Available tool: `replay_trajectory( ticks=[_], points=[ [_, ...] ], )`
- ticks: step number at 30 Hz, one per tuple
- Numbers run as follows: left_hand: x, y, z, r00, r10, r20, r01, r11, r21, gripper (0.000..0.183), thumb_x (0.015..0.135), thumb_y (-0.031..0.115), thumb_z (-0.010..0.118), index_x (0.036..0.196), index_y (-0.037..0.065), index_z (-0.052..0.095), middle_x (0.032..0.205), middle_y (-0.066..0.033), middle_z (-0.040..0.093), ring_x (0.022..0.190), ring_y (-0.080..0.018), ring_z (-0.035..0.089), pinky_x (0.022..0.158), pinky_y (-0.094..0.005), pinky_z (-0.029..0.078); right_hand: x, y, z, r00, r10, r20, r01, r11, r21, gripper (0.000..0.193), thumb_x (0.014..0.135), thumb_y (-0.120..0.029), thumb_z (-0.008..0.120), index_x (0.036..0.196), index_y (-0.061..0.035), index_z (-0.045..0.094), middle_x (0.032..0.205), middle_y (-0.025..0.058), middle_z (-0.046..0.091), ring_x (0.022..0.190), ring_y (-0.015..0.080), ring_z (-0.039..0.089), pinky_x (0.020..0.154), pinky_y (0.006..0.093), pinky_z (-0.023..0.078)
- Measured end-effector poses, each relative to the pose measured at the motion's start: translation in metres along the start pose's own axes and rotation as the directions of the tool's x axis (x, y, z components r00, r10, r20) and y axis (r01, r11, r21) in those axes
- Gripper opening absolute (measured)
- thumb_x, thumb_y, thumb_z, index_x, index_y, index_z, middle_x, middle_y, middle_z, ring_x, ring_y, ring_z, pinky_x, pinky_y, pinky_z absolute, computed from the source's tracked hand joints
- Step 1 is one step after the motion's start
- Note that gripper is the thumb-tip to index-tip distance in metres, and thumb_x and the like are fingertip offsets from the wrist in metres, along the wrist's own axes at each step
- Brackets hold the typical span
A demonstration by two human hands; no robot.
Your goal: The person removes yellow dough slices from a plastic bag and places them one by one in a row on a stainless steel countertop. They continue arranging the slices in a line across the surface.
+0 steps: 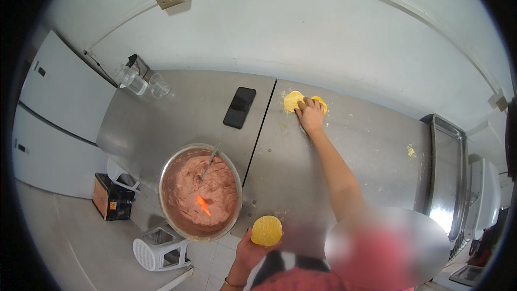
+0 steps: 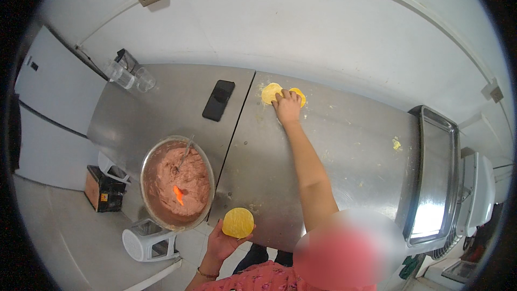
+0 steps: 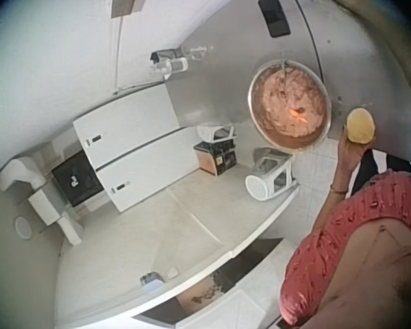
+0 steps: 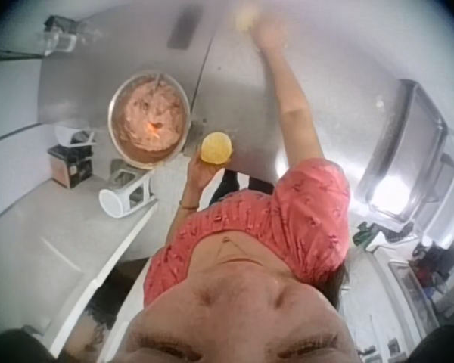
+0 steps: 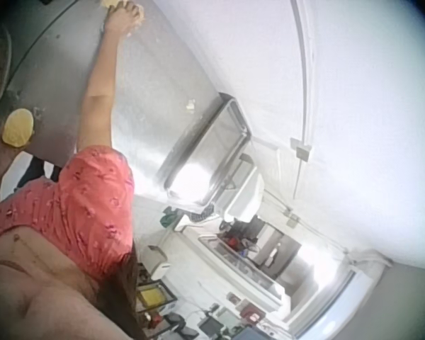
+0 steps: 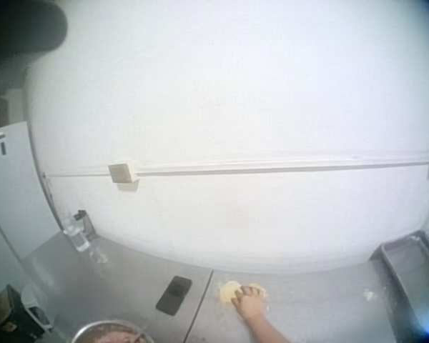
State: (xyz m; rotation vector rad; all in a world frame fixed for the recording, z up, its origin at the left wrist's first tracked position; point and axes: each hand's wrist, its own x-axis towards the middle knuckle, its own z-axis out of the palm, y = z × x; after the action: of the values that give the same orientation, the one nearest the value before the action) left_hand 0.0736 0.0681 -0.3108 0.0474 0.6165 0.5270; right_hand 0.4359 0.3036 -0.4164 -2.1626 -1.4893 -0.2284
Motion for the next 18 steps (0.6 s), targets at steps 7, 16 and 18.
replay_trajectory(
  ticks=[7,16,18],
  points=[
    [-0.003,-0.001,-0.001,1.0,0.015,0.023,-0.016,1.0,0.015,0.06,0.093,0.044,0.035,0.138,0.005,0.028,0.139,-0.0208,0.031,0.128,-0.0424,0.03,0.102,-0.0527,0.032,-0.012,0.018,-0.006,0.947,0.24,-0.215,-0.237,0.971,0.04,0.027,0.074,-0.022,0.066,0.099,-0.0127,0.066,0.11,0.0037,0.058,0.105,0.0249,0.049,0.092,0.0421,0.034],
    [-0.002,-0.002,0.002,1.0,-0.004,0.026,0.004,1.0,0.021,0.06,0.093,0.044,0.035,0.138,0.004,0.026,0.14,-0.0205,0.03,0.128,-0.0424,0.03,0.103,-0.0534,0.03,-0.019,0.048,-0.009,0.983,0.115,-0.145,-0.102,0.99,0.096,0.023,0.074,-0.017,0.065,0.097,-0.0125,0.067,0.109,0.0031,0.06,0.106,0.0235,0.05,0.095,0.0399,0.034],
    [-0.002,-0.003,0.003,0.999,-0.01,0.032,0.01,1.0,0.017,0.061,0.093,0.044,0.036,0.138,0.004,0.026,0.14,-0.0204,0.029,0.128,-0.0423,0.03,0.103,-0.0535,0.029,-0.016,0.05,-0.01,0.986,0.103,-0.135,-0.092,0.992,0.084,0.024,0.074,-0.018,0.065,0.097,-0.0134,0.067,0.108,0.0028,0.06,0.106,0.0236,0.05,0.094,0.04,0.035]
  ],
)
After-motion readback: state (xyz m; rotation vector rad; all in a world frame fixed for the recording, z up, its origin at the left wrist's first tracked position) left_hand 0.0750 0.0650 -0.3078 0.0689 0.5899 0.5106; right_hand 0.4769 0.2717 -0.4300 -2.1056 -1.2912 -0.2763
